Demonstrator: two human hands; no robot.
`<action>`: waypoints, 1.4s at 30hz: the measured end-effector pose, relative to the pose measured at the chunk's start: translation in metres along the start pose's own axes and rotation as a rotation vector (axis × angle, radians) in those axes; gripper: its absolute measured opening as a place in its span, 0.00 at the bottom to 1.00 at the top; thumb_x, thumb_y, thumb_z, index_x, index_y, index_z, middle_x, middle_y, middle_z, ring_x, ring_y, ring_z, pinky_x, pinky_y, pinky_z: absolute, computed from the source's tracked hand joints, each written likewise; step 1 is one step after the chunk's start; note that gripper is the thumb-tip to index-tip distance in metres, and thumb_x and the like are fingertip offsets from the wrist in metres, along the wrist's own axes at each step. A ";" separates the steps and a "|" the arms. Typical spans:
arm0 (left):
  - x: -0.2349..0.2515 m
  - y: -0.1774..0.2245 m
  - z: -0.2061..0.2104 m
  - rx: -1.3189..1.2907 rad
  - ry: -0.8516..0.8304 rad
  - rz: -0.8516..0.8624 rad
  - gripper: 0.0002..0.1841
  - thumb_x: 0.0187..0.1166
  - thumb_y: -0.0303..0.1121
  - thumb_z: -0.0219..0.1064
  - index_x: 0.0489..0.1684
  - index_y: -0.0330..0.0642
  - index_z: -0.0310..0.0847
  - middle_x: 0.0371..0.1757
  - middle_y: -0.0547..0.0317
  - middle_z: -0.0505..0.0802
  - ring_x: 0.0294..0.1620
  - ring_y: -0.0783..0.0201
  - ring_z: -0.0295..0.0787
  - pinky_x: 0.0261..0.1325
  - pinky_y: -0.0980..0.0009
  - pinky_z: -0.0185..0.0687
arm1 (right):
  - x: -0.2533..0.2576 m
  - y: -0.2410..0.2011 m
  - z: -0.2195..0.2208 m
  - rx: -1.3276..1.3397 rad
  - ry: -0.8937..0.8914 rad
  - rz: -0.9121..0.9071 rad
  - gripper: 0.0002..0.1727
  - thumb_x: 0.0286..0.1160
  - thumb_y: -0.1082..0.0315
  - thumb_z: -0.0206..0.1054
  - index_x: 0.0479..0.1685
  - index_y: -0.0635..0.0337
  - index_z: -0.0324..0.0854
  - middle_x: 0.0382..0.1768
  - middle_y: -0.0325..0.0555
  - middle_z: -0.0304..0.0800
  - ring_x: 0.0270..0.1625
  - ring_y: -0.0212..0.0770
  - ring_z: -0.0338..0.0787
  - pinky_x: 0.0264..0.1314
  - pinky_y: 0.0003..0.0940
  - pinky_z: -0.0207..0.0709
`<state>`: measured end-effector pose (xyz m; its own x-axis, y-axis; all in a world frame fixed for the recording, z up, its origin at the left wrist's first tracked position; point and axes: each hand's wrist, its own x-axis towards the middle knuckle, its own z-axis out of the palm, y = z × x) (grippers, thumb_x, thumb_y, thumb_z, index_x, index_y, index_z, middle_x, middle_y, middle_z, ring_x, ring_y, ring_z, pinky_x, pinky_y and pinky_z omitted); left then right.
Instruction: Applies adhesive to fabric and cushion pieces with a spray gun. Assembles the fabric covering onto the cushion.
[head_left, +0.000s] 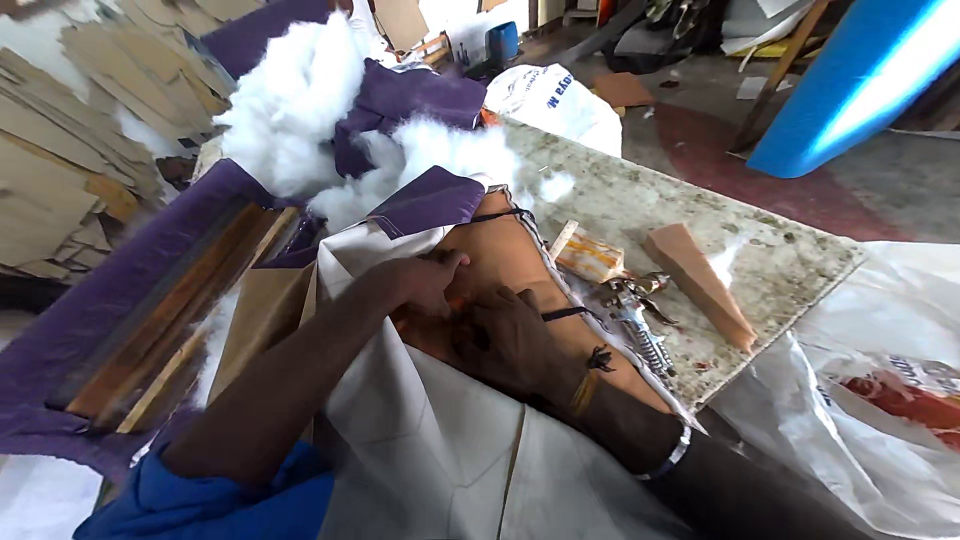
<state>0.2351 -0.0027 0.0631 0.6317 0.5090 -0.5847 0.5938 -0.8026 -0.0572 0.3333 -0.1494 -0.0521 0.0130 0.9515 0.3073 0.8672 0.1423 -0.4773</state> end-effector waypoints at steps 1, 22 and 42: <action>-0.001 0.002 0.007 0.003 0.062 -0.005 0.52 0.67 0.45 0.83 0.92 0.56 0.49 0.77 0.41 0.80 0.70 0.38 0.84 0.65 0.36 0.81 | -0.001 0.002 0.002 0.012 0.016 -0.003 0.21 0.72 0.37 0.62 0.29 0.42 0.86 0.41 0.31 0.85 0.52 0.39 0.82 0.53 0.47 0.69; -0.014 -0.001 0.013 -0.012 0.161 -0.020 0.46 0.65 0.42 0.84 0.88 0.55 0.61 0.83 0.44 0.73 0.74 0.40 0.80 0.68 0.40 0.81 | 0.005 -0.018 -0.015 -0.106 -0.170 0.040 0.31 0.78 0.31 0.51 0.44 0.44 0.89 0.53 0.40 0.86 0.63 0.49 0.81 0.58 0.56 0.70; -0.058 0.005 0.058 -0.115 0.572 0.014 0.10 0.81 0.35 0.69 0.56 0.54 0.89 0.64 0.58 0.89 0.65 0.53 0.87 0.66 0.46 0.85 | -0.017 0.023 -0.047 -0.013 -0.149 0.069 0.25 0.84 0.45 0.60 0.70 0.51 0.81 0.56 0.51 0.87 0.60 0.55 0.87 0.60 0.56 0.82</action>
<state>0.1726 -0.0540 0.0497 0.7898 0.6111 -0.0527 0.6133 -0.7880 0.0544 0.3762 -0.1750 -0.0297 0.0001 0.9889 0.1484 0.8730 0.0723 -0.4823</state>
